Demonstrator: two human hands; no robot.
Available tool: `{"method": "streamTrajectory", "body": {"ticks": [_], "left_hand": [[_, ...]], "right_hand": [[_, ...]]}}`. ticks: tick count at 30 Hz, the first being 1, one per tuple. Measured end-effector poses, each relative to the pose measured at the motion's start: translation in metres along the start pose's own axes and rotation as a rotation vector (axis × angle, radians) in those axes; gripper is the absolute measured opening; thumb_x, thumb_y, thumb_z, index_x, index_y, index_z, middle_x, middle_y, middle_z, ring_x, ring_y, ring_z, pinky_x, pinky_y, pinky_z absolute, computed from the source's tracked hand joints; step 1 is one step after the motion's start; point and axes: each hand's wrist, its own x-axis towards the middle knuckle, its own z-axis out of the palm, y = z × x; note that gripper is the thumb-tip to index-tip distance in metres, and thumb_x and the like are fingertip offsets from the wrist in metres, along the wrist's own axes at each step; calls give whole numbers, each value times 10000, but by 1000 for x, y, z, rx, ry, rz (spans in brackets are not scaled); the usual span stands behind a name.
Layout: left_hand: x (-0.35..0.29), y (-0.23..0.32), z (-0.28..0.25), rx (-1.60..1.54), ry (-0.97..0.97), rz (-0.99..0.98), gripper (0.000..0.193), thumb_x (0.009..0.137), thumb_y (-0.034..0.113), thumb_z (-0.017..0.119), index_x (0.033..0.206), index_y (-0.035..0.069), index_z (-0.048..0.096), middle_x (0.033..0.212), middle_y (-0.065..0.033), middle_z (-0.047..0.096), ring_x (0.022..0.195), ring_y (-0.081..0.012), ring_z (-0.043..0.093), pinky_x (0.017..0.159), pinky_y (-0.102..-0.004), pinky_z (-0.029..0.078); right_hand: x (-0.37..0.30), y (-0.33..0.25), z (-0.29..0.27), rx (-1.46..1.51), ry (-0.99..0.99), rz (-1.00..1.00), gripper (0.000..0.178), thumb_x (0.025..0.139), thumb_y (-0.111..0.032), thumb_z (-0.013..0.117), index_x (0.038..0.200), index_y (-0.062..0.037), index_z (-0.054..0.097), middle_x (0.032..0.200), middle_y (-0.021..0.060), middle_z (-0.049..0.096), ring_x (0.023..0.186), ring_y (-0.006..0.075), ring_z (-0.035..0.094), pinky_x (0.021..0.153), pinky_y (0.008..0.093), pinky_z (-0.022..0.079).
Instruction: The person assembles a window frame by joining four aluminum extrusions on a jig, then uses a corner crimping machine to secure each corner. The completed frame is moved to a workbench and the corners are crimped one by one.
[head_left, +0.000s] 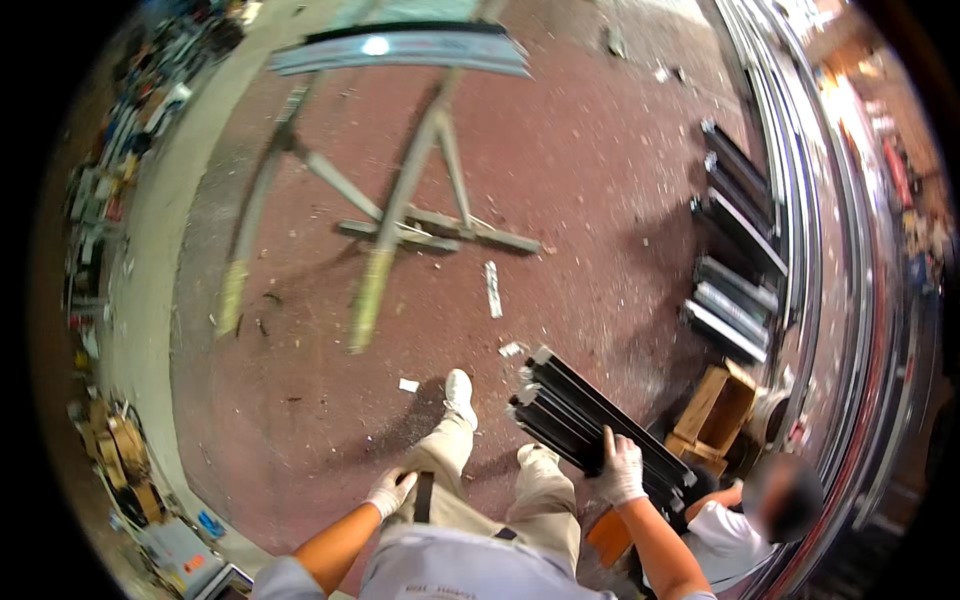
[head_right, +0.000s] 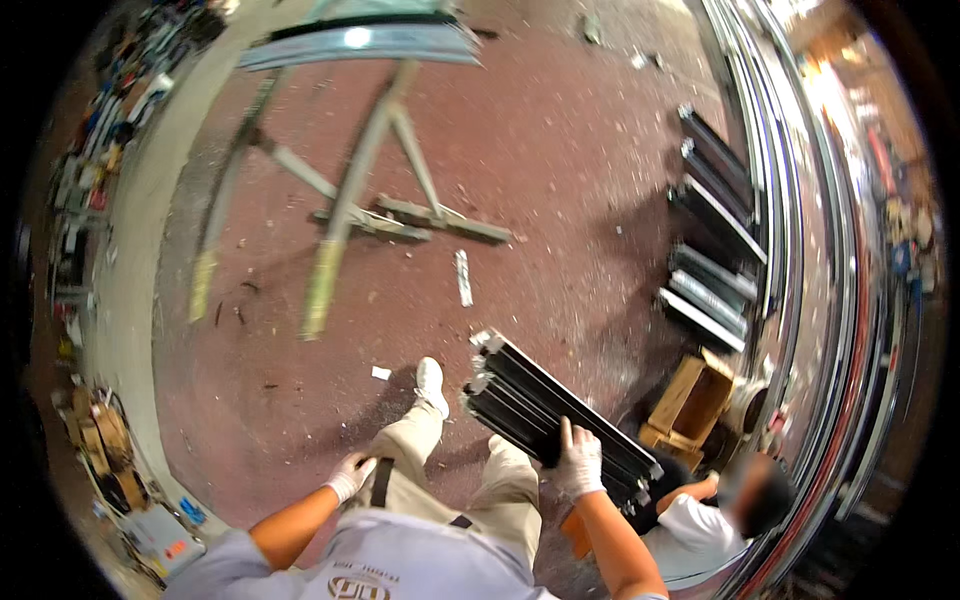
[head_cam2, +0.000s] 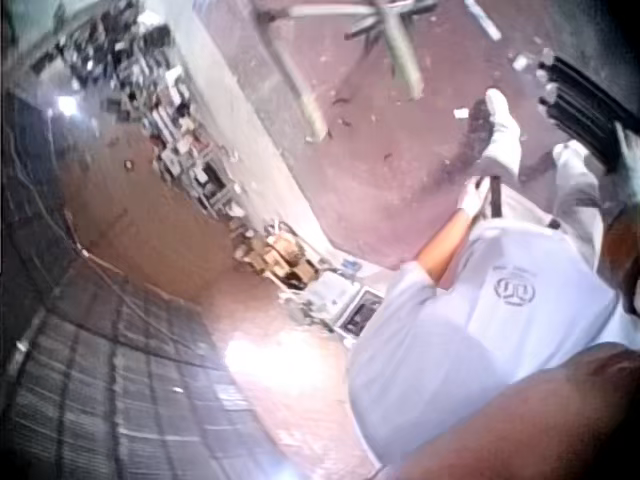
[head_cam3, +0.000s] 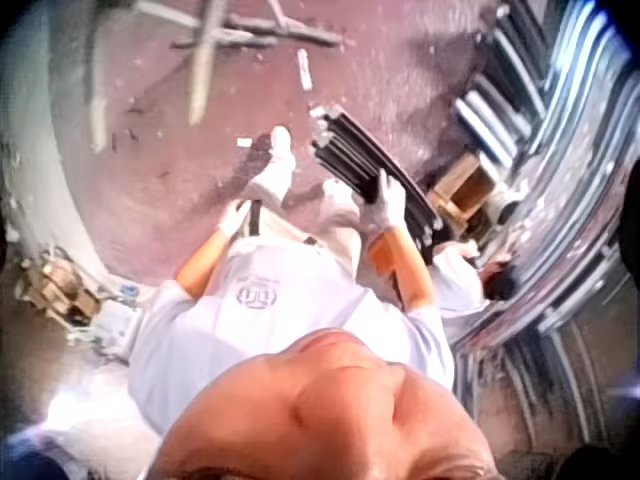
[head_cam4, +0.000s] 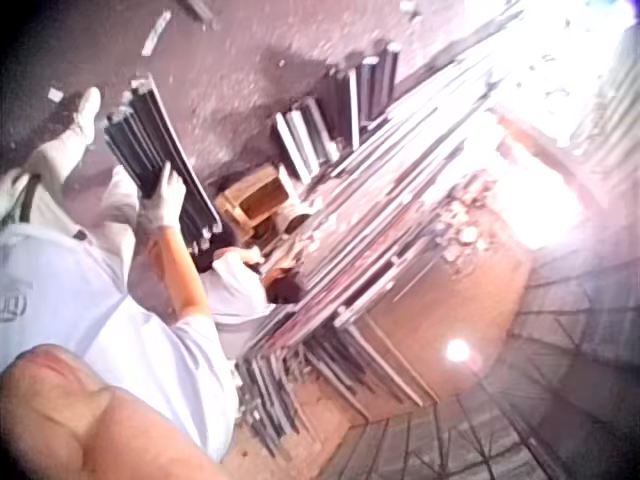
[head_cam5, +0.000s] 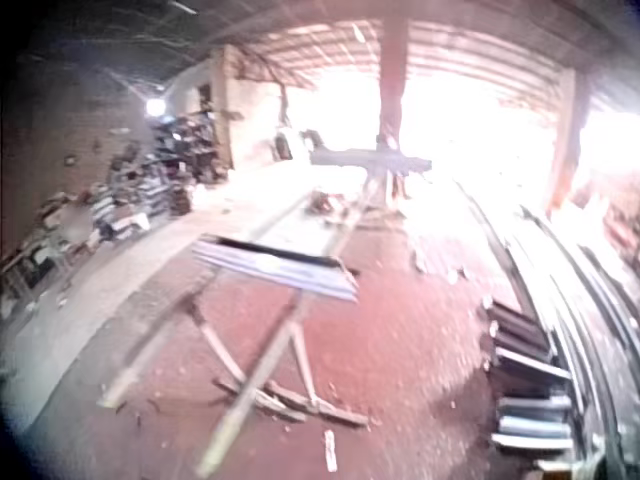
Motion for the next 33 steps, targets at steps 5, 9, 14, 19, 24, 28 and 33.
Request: {"method": "streamTrajectory", "body": {"ticks": [5,9,14,19,24,28,33], "left_hand": [[104,52,-63,-262,-9,158,487,971,508,631,1220,100,725,1186,-217,734,1151,-385,689,997,-445,530],[244,47,-92,-334,243,305,540,926,567,664,1197,105,731,1134,-191,752,1054,-372,718,939,-454,546],[249,20,-115,-453,340,223,555,921,570,662,1206,99,731,1183,-211,736,1136,-379,696,972,-467,536],[225,28,-120,-668,367,203,498,967,460,667,1226,37,712,1200,-232,730,1137,-376,701,961,-439,533],[201,25,-85,-958,509,81,470,979,411,670,1216,6,705,1199,-219,739,1140,-371,703,950,-427,536],[185,12,-26,-974,548,-196,437,987,376,674,1232,15,703,1224,-193,739,1129,-328,708,969,-393,532],[152,72,-21,-1021,392,-189,411,985,355,676,1233,30,707,1222,-189,739,1127,-323,709,962,-391,536]], "right_hand": [[53,-82,-188,-280,173,-61,1238,521,-357,957,1525,62,368,1119,196,577,1022,375,583,882,475,491],[127,-173,-267,-413,452,-210,1191,508,-313,917,1522,43,403,1110,200,573,1048,394,580,922,470,505],[228,-304,-339,-561,488,-328,1180,560,-377,916,1531,39,390,1148,202,589,1112,383,602,955,465,516],[356,-415,-371,-664,453,-348,1244,614,-535,932,1568,13,352,1255,187,602,1200,339,602,986,436,521],[460,-498,-377,-738,406,-341,1231,672,-558,900,1608,-32,297,1335,168,597,1248,309,603,1023,426,527],[504,-514,-372,-723,367,-432,1209,671,-590,895,1591,-46,330,1351,151,587,1260,305,594,1003,447,527],[511,-503,-354,-715,368,-439,1193,719,-664,819,1593,-11,337,1330,141,582,1231,288,582,984,429,507]]}}
